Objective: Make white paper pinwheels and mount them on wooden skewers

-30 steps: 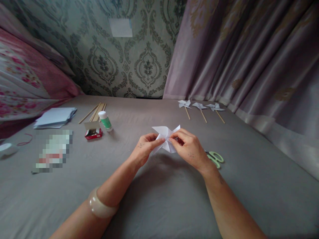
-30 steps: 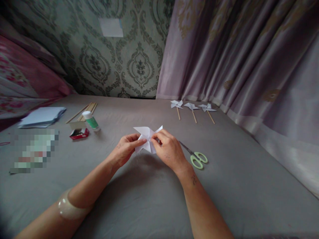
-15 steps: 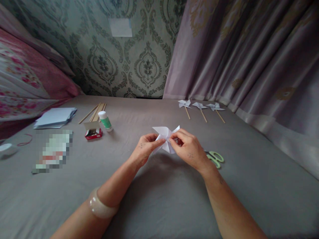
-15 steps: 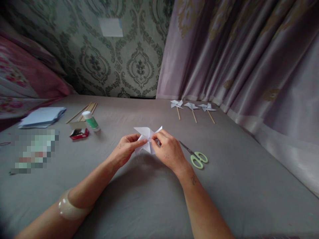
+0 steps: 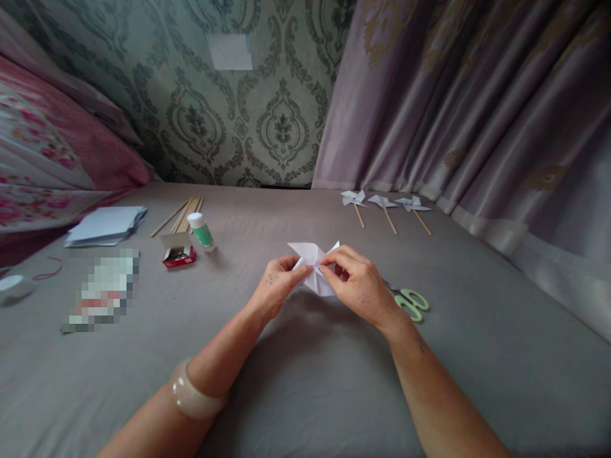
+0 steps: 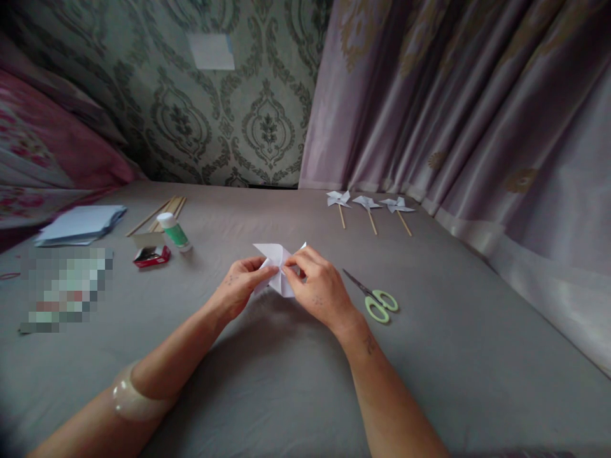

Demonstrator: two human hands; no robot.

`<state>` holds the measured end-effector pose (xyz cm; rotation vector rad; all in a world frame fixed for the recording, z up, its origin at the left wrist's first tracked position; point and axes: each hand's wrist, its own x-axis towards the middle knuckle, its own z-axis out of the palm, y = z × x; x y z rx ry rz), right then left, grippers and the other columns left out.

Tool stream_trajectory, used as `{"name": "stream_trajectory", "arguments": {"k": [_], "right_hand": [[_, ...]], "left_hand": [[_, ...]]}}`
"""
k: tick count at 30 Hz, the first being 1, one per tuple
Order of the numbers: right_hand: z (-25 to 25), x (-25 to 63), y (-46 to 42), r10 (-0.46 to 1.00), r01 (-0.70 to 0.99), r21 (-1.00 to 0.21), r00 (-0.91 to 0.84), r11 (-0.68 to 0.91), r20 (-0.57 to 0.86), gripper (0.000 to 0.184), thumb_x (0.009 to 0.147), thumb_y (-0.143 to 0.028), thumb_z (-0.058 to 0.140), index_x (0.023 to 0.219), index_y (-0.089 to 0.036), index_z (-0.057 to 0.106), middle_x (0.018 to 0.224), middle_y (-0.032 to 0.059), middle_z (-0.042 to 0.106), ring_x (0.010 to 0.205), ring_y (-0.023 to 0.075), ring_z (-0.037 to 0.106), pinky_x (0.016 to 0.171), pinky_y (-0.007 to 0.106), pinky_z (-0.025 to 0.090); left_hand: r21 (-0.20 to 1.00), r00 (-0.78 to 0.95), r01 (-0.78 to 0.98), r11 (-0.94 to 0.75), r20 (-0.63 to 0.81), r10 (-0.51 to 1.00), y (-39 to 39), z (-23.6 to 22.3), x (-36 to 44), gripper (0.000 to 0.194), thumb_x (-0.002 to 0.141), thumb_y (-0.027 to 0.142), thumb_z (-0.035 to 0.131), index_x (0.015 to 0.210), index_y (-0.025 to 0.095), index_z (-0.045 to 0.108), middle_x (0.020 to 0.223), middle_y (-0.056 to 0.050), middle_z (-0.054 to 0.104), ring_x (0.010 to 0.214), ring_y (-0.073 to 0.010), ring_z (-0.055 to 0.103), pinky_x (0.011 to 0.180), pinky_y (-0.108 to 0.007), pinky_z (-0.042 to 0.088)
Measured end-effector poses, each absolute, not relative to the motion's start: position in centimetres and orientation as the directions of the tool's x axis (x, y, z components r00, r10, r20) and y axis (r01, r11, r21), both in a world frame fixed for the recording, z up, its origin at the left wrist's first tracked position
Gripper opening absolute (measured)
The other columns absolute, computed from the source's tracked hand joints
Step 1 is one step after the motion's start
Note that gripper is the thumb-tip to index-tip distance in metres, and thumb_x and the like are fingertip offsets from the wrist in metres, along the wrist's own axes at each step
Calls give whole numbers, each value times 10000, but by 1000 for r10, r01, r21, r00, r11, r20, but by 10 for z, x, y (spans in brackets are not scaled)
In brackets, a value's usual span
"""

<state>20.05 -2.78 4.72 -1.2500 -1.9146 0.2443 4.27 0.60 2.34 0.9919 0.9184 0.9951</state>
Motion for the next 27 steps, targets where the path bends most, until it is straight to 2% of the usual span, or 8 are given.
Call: {"name": "stream_trajectory", "arguments": {"k": [3,5,7,10,12,14,19,27], "right_hand": [[50,214,-23,817,599,-646,-21,472,577,141,837,-292,589,907,-186,649,1004,70,618,654,102,580,551,225,465],[52,230,-17,813,564,-720,139,405,566,198,825,-349,594,893,-173,653,975,74,638,631,102,578,529,226,462],[50,250,-11,836,513,-801,254,310,486,265,796,-412,608,870,-163,660,795,47,662,575,107,558,500,226,449],[43,274,-2,880,453,-872,319,184,351,297,742,-429,632,820,-144,663,740,53,682,562,114,567,500,230,453],[36,283,1,922,484,-868,279,107,270,256,739,-384,621,803,-141,668,731,58,691,579,124,584,521,235,458],[29,286,2,965,580,-813,180,53,191,173,740,-302,611,773,-147,678,730,55,697,614,133,601,563,236,460],[20,283,-1,996,777,-626,-88,63,-10,107,741,-188,593,772,-166,693,740,38,707,665,136,618,617,226,444],[19,275,-3,988,828,-555,-137,77,-68,125,750,-219,621,840,-162,685,769,44,707,692,144,623,637,234,440]], "left_hand": [[941,253,-235,242,-181,950,11,17,40,235,549,271,738,712,108,693,629,-29,662,538,-116,558,537,-220,396],[936,229,-250,250,-193,954,18,11,37,251,543,271,740,723,103,690,607,-33,660,528,-125,571,520,-221,407],[924,205,-289,251,-196,959,27,6,32,281,537,269,740,756,100,688,615,-41,669,526,-134,585,511,-222,422],[912,119,-329,244,-216,969,39,3,25,257,513,241,736,719,101,670,591,-33,660,488,-123,570,474,-214,422],[910,51,-354,218,-214,976,46,5,22,213,503,215,728,671,108,653,579,-14,647,470,-101,549,450,-195,409],[908,3,-366,203,-216,976,50,7,19,182,498,197,720,640,114,640,565,5,629,460,-84,531,430,-180,393],[899,-17,-384,210,-234,972,52,10,18,134,512,187,704,603,129,625,545,16,608,454,-77,511,422,-179,388],[900,6,-377,217,-232,973,53,7,19,175,497,199,719,628,119,634,561,8,624,456,-80,517,425,-180,388]]}}
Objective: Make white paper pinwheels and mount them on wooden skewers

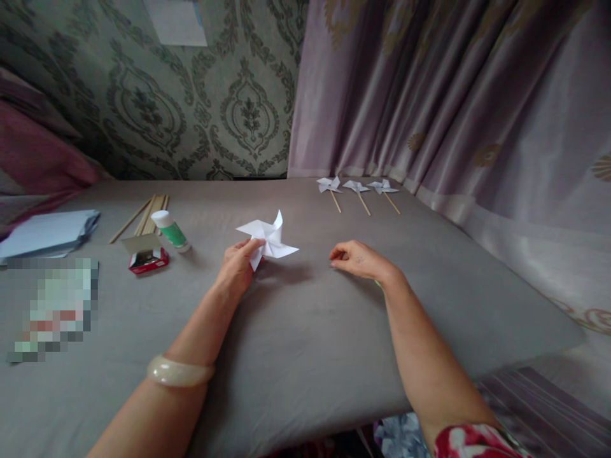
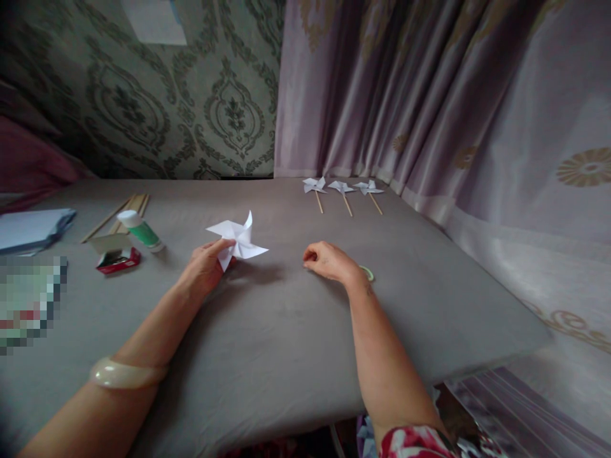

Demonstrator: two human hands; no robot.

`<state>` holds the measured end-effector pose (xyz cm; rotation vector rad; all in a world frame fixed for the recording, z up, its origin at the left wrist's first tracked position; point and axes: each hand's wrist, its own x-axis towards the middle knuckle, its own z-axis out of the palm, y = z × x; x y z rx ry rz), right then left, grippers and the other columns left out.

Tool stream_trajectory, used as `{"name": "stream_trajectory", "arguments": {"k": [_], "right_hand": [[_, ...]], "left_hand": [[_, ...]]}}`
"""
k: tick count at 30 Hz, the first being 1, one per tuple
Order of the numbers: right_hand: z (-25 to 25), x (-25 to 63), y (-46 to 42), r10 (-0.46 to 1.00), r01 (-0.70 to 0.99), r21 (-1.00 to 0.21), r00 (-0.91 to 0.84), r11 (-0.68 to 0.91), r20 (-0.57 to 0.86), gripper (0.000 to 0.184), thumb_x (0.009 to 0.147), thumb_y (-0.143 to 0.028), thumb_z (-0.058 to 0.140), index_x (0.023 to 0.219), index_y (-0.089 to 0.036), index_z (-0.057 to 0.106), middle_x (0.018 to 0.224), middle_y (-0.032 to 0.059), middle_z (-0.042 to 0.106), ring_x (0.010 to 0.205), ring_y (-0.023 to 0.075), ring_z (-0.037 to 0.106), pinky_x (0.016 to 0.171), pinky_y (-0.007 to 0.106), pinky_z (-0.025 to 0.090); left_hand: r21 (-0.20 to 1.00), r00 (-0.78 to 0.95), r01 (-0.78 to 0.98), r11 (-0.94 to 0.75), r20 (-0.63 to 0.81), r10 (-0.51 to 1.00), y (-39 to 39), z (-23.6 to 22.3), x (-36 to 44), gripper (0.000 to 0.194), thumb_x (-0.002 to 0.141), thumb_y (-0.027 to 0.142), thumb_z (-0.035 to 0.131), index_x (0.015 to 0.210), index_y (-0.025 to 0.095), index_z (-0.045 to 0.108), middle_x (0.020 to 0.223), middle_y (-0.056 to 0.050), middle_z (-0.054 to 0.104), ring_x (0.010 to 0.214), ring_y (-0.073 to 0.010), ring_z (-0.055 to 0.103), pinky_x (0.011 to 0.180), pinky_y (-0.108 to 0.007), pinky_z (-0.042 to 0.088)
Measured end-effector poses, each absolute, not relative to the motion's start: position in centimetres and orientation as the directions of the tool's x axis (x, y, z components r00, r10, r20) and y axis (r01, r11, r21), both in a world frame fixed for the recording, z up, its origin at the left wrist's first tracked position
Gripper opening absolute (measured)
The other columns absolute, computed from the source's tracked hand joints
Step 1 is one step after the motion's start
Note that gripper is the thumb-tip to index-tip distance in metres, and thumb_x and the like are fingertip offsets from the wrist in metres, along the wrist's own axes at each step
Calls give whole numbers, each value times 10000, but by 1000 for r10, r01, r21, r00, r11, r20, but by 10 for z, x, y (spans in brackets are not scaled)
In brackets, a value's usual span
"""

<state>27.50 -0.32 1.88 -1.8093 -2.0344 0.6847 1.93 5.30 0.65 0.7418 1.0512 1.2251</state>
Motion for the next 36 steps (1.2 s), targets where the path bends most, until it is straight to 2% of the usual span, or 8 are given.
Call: {"name": "stream_trajectory", "arguments": {"k": [10,13,17,20,23,26,30,36], "right_hand": [[19,262,-5,981,858,-502,-172,105,-88,72,757,-194,595,744,-183,665,720,34,687,653,145,600,594,239,408],[23,256,-6,985,763,-636,-173,119,-23,91,760,-237,600,767,-172,664,718,33,677,647,139,590,589,238,417],[35,236,-13,988,487,-864,-143,129,67,178,747,-329,631,795,-159,654,723,18,651,603,115,555,563,235,424],[46,217,-23,981,397,-900,-143,180,134,196,752,-356,653,805,-167,657,702,3,632,587,108,533,565,240,423],[53,202,-31,936,461,-814,-177,353,305,126,817,-306,614,793,-191,661,750,6,627,684,130,561,671,265,444],[53,195,-35,840,614,-604,-199,509,505,86,836,-241,612,777,-220,671,919,34,612,914,178,575,868,333,412],[49,195,-34,791,780,-419,-153,465,593,64,819,-269,649,788,-272,705,1100,43,577,1040,233,508,957,425,350],[45,197,-31,785,811,-386,-137,439,605,95,826,-292,638,792,-303,726,1161,31,562,1104,262,455,970,456,335]], "left_hand": [[898,41,-378,227,-229,973,48,7,22,208,476,228,720,637,114,657,560,-24,640,466,-107,534,450,-206,396],[900,45,-374,223,-223,974,42,9,26,223,471,243,727,640,112,663,560,-29,642,467,-111,535,455,-210,384],[929,53,-325,179,-171,984,32,9,33,264,514,309,724,687,116,674,578,-20,637,481,-106,523,471,-213,351],[959,53,-259,117,-106,993,25,9,36,265,569,343,703,708,119,677,584,-4,617,499,-95,496,498,-214,334],[984,45,-173,39,-32,998,19,10,38,250,608,360,683,681,121,669,569,13,584,504,-80,446,515,-214,319],[991,79,-133,20,-9,997,11,15,41,247,633,373,669,667,128,659,564,21,565,507,-80,420,520,-217,311],[990,129,-137,35,-17,992,2,21,47,214,637,349,670,654,136,658,555,26,541,500,-78,389,501,-216,282],[987,148,-156,48,-25,989,-3,24,48,217,620,349,681,659,136,668,548,24,543,500,-82,393,498,-219,277]]}}
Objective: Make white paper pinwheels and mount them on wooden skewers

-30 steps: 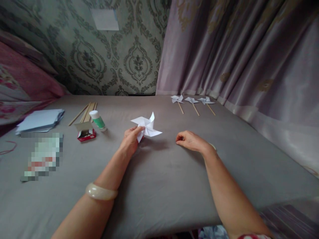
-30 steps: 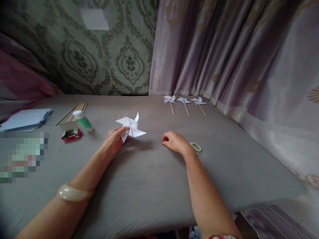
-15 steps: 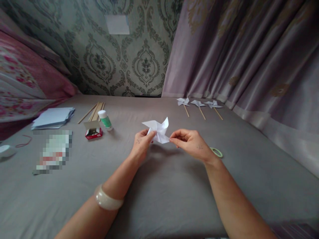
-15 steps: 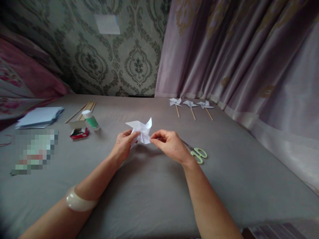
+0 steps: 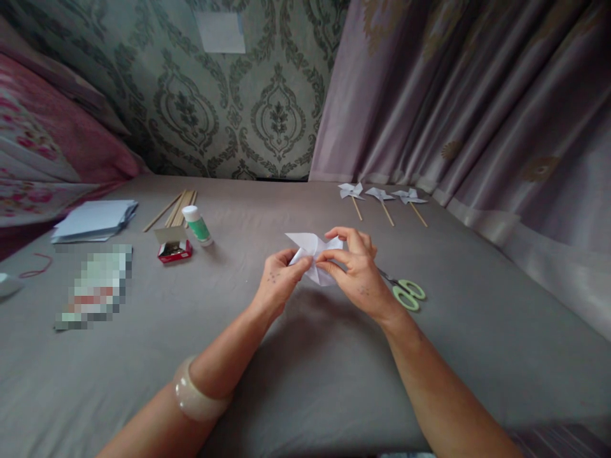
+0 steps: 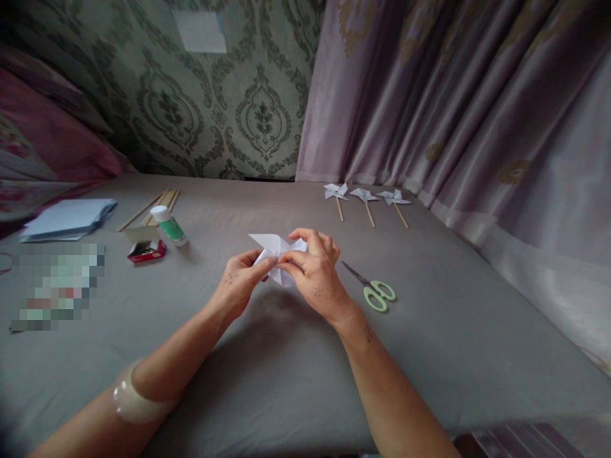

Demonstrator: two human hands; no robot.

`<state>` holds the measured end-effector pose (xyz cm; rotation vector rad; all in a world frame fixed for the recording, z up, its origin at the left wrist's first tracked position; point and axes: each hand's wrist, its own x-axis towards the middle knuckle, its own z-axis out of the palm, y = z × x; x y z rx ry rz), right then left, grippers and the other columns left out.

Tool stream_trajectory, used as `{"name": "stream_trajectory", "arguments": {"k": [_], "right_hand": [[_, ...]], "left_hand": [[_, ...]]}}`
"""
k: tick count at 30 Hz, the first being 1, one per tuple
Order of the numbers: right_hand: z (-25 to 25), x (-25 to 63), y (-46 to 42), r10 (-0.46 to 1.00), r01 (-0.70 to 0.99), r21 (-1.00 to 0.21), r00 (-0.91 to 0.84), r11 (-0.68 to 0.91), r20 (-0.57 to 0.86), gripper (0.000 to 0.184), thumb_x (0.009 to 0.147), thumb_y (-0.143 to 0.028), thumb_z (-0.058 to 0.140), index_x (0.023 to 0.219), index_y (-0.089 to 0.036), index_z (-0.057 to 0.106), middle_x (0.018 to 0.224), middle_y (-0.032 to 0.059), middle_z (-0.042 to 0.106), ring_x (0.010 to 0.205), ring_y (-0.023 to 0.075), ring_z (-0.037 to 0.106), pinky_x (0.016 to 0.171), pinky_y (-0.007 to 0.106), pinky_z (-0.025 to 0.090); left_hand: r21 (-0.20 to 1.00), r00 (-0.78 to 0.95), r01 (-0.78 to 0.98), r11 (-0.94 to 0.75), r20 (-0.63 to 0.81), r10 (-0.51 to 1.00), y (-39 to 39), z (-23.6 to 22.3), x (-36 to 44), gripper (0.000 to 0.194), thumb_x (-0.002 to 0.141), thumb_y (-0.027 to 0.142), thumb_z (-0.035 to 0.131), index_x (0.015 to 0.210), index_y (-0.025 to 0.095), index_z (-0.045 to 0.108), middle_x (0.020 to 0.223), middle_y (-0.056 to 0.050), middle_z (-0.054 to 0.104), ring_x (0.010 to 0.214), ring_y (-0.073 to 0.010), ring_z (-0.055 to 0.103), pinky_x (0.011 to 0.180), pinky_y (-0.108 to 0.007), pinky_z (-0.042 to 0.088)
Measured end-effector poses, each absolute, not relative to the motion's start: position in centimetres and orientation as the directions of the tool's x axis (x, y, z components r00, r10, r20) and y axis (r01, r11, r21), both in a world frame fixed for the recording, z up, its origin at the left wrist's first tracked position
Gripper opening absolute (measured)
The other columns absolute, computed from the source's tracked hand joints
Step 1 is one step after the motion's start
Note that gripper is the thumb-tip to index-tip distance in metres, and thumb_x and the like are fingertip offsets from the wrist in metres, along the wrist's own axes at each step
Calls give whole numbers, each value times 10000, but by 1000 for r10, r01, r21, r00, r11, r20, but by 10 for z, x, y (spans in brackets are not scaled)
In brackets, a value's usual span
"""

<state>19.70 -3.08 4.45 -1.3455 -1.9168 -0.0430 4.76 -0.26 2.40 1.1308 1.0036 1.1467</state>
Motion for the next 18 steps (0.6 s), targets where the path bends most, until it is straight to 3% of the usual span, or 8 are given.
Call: {"name": "stream_trajectory", "arguments": {"k": [9,18], "right_hand": [[44,199,-30,758,813,-366,-135,453,638,102,828,-310,639,780,-303,728,1197,25,527,1153,262,421,999,446,325],[42,201,-28,767,765,-431,-126,479,629,86,814,-327,654,786,-325,735,1210,24,513,1164,269,416,1015,454,335]], "left_hand": [[983,137,-182,37,-12,991,-6,29,46,238,603,355,703,659,127,664,581,16,578,524,-84,428,514,-213,308],[977,135,-207,41,-13,991,-8,34,46,233,584,346,723,661,133,669,598,1,604,541,-96,471,520,-213,329]]}}
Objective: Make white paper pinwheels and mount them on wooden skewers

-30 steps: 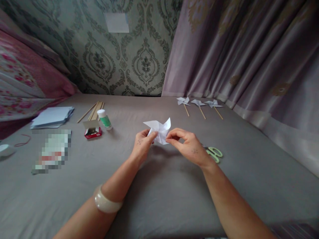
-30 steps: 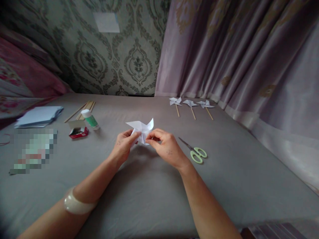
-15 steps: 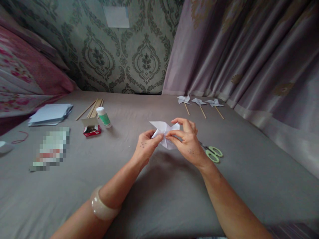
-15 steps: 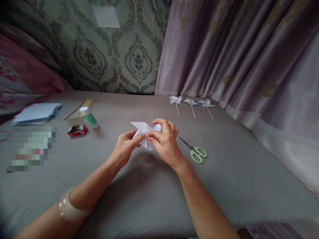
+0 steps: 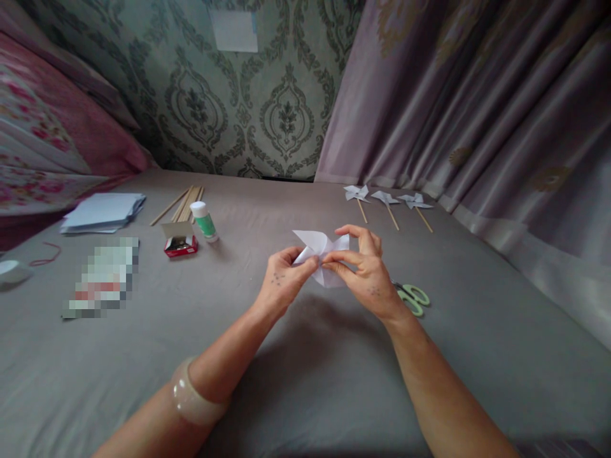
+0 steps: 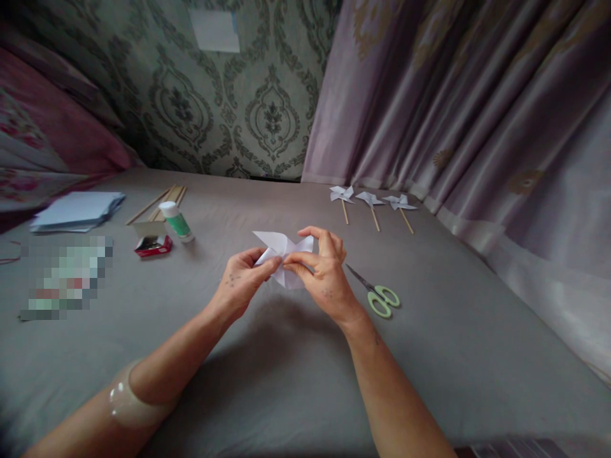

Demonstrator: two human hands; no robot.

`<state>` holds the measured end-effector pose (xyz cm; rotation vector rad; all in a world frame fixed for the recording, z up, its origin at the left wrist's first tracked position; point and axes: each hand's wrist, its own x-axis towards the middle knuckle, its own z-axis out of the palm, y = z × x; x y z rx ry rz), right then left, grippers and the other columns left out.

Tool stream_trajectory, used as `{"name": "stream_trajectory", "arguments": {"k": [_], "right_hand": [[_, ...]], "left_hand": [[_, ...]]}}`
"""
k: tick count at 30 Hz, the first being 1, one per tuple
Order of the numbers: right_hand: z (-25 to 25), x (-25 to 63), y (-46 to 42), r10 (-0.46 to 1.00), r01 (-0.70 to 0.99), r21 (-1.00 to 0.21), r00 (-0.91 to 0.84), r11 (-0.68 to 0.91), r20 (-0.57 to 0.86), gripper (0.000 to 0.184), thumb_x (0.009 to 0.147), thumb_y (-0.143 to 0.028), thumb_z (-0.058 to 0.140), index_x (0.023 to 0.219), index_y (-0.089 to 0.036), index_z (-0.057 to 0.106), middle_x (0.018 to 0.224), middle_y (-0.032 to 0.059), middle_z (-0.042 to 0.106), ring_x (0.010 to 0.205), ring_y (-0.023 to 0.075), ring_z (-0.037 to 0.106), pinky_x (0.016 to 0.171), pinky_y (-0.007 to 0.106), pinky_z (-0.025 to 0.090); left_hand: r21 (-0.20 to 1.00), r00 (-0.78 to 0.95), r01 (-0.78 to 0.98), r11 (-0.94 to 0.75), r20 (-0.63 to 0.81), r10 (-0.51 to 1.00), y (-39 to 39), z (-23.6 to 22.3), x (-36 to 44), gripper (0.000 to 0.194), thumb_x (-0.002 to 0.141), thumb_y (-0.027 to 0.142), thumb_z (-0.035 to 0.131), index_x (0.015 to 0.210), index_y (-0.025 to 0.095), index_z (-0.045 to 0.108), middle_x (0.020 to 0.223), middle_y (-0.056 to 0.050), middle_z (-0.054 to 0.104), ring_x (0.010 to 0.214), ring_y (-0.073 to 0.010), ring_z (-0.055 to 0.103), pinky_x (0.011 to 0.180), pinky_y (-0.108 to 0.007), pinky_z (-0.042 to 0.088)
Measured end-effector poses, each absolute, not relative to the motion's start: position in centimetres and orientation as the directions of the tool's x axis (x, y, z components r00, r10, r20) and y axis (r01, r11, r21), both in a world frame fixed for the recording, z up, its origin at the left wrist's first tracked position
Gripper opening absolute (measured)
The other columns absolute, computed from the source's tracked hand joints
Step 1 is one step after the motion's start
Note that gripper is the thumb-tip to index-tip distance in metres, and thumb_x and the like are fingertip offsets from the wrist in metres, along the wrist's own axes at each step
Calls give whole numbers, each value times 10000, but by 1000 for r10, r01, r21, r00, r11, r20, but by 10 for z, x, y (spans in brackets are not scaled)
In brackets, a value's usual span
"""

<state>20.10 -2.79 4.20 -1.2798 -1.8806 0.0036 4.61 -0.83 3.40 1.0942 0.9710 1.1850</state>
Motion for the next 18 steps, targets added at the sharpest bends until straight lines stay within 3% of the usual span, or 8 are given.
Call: {"name": "stream_trajectory", "arguments": {"k": [18], "right_hand": [[39,205,-24,787,680,-531,-113,506,607,87,812,-344,656,796,-331,740,1194,22,517,1155,249,449,1022,474,366]], "left_hand": [[968,160,-249,34,6,987,-12,39,44,233,582,330,729,700,132,699,635,-15,637,561,-104,502,536,-213,365]]}}
